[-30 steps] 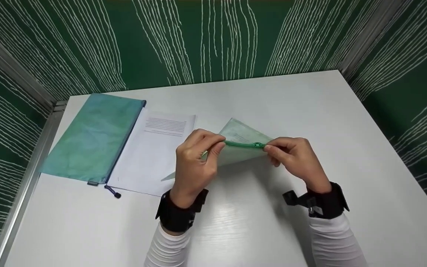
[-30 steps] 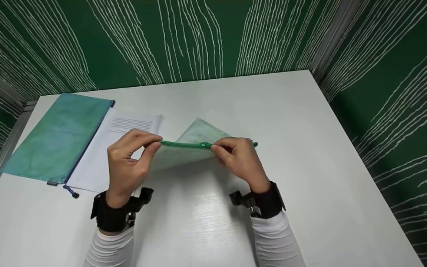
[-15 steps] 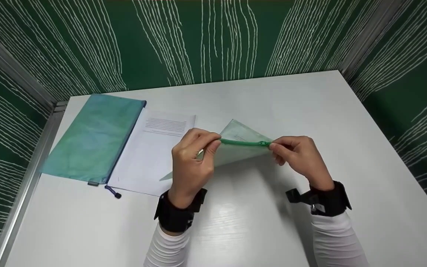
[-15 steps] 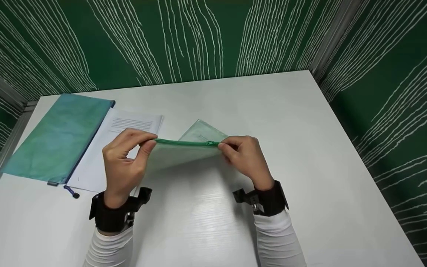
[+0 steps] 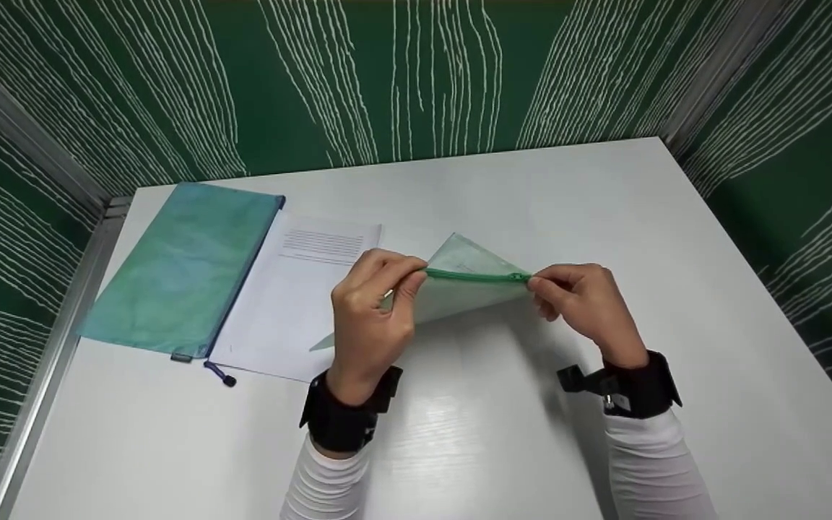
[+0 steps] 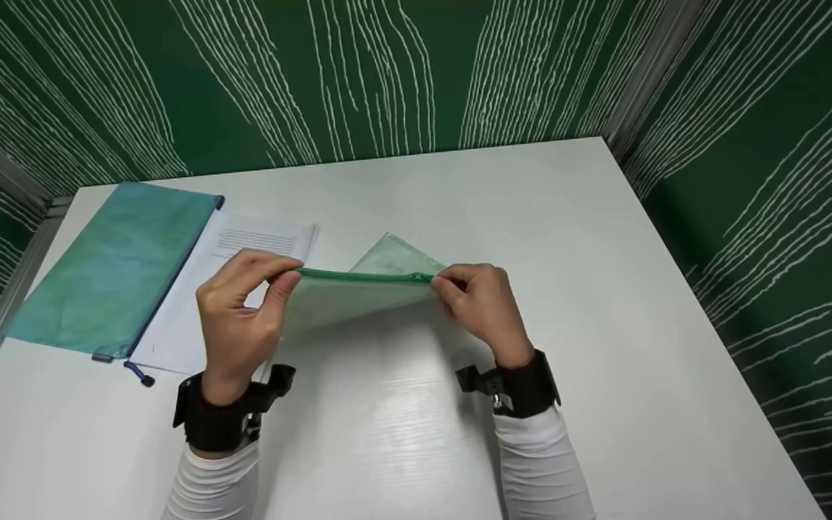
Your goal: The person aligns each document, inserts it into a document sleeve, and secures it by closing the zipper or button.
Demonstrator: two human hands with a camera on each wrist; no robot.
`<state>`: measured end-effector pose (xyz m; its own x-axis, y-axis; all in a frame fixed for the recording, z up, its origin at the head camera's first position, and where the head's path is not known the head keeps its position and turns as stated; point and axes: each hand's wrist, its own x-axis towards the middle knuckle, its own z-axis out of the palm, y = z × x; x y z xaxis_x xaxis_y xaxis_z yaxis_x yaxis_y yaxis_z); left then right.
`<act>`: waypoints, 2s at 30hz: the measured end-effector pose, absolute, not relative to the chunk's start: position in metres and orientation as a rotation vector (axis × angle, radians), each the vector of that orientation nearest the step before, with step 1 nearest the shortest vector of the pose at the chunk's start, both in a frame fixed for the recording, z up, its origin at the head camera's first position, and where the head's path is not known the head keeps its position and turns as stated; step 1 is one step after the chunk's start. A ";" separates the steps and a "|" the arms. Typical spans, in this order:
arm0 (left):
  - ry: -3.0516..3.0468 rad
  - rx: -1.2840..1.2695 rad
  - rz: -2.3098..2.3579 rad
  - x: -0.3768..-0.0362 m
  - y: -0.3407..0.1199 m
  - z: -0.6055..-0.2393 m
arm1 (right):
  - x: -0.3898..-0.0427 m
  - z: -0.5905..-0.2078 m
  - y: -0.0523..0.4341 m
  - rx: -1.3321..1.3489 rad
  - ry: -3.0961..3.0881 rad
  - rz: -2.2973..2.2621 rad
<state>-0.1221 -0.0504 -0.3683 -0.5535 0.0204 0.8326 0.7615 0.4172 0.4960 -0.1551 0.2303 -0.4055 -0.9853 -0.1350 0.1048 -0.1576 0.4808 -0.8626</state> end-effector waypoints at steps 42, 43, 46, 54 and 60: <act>-1.892 -0.612 -1.181 -0.124 -0.052 -0.368 | -0.168 -0.415 0.248 0.130 -2.731 1.566; -1.891 -0.611 -1.181 -0.123 -0.052 -0.368 | -0.168 -0.416 0.249 0.120 -2.733 1.564; -1.895 -0.614 -1.179 -0.123 -0.052 -0.368 | -0.169 -0.417 0.251 0.102 -2.734 1.572; -1.893 -0.605 -1.181 -0.123 -0.052 -0.367 | -0.170 -0.417 0.251 0.107 -2.728 1.597; -1.874 -0.603 -1.187 -0.123 -0.053 -0.367 | -0.172 -0.421 0.256 0.078 -2.732 1.590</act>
<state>-0.1227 -0.0526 -0.3673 -0.5504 -0.0292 0.8344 0.7418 0.4414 0.5048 -0.1725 0.2563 -0.4206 -0.9986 -0.0529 0.0073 -0.0325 0.4933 -0.8692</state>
